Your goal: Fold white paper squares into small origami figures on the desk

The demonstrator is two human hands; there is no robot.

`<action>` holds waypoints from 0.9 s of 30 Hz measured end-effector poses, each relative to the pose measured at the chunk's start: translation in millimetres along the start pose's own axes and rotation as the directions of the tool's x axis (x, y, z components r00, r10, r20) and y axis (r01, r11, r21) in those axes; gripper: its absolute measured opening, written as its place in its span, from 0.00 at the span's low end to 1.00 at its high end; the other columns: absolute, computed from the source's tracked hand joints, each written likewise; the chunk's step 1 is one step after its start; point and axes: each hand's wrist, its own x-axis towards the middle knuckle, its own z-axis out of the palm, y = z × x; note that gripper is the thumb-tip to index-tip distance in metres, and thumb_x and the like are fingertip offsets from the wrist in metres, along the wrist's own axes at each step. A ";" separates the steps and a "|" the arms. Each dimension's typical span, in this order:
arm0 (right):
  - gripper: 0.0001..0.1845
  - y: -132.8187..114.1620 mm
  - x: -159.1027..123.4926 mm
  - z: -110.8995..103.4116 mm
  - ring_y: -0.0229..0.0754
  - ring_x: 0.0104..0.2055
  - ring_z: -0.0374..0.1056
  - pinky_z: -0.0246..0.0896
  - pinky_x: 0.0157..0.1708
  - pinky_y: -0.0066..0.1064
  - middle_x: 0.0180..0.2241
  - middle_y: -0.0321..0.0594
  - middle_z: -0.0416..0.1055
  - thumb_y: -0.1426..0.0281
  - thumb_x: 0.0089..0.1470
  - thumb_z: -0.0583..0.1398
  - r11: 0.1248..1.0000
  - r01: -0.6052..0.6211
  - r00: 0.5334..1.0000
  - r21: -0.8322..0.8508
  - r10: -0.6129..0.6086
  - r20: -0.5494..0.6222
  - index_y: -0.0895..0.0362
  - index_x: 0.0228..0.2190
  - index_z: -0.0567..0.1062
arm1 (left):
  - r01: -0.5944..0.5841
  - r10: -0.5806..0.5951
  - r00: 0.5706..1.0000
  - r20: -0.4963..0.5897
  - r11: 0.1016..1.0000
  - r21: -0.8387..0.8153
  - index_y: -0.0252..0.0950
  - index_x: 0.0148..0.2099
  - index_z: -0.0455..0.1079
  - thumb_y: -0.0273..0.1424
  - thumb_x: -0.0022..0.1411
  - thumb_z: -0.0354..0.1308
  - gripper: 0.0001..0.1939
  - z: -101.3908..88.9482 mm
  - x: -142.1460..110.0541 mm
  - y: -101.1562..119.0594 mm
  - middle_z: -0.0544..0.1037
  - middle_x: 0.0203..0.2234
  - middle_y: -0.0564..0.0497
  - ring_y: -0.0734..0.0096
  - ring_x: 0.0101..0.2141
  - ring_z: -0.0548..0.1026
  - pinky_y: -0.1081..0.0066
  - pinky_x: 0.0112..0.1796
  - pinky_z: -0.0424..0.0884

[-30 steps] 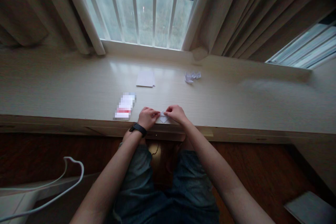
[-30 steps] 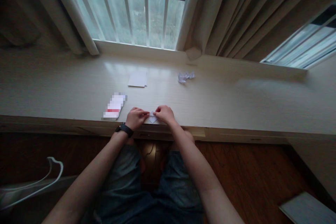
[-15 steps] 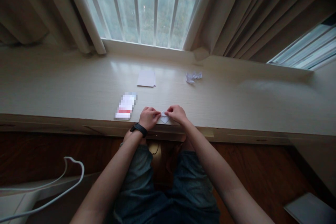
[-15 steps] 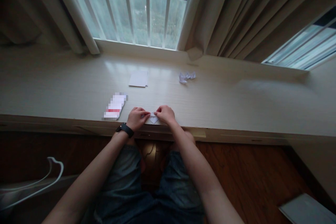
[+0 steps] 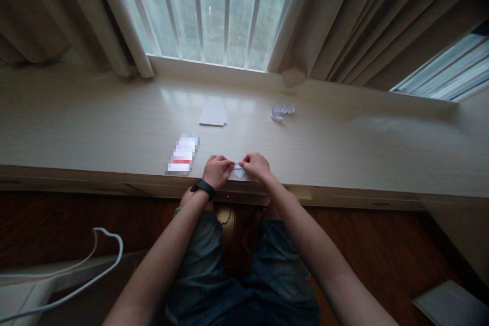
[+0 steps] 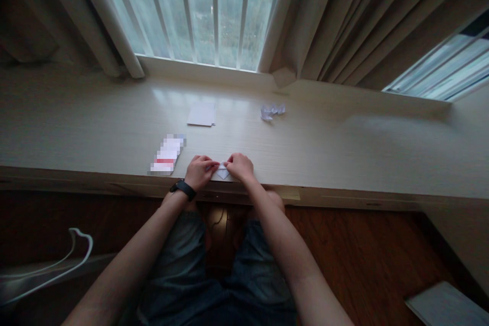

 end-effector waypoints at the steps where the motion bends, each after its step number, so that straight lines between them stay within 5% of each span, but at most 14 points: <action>1: 0.12 -0.7 -0.2 0.4 0.42 0.35 0.71 0.57 0.31 0.28 0.34 0.40 0.77 0.59 0.51 0.59 1.000 -0.006 1.000 -0.010 0.006 0.001 0.52 0.31 0.79 | -0.002 0.002 1.000 -0.001 1.000 0.001 0.42 0.39 0.79 0.37 0.62 0.54 0.12 0.4 0.1 -0.6 0.76 0.32 0.48 0.63 0.38 0.68 0.64 0.42 0.67; 17: 0.13 -7.4 -6.3 3.4 0.44 0.39 0.70 0.59 0.35 0.30 0.38 0.43 0.75 0.58 0.57 0.56 0.995 -0.025 0.999 -0.097 0.023 -0.024 0.53 0.34 0.76 | -0.122 0.120 0.992 0.030 0.991 0.053 0.44 0.45 0.76 0.33 0.66 0.49 0.14 3.8 -2.5 -1.8 0.76 0.41 0.49 0.64 0.42 0.69 0.63 0.44 0.66; 27: 0.11 -5.1 -11.9 8.6 0.43 0.39 0.70 0.58 0.35 0.30 0.39 0.41 0.74 0.59 0.57 0.56 0.997 0.009 0.994 -0.073 -0.017 -0.111 0.52 0.38 0.72 | -0.213 0.183 0.972 0.149 0.953 0.215 0.37 0.56 0.67 0.30 0.63 0.48 0.20 -18.4 -23.0 34.2 0.72 0.52 0.44 0.55 0.49 0.66 0.55 0.47 0.61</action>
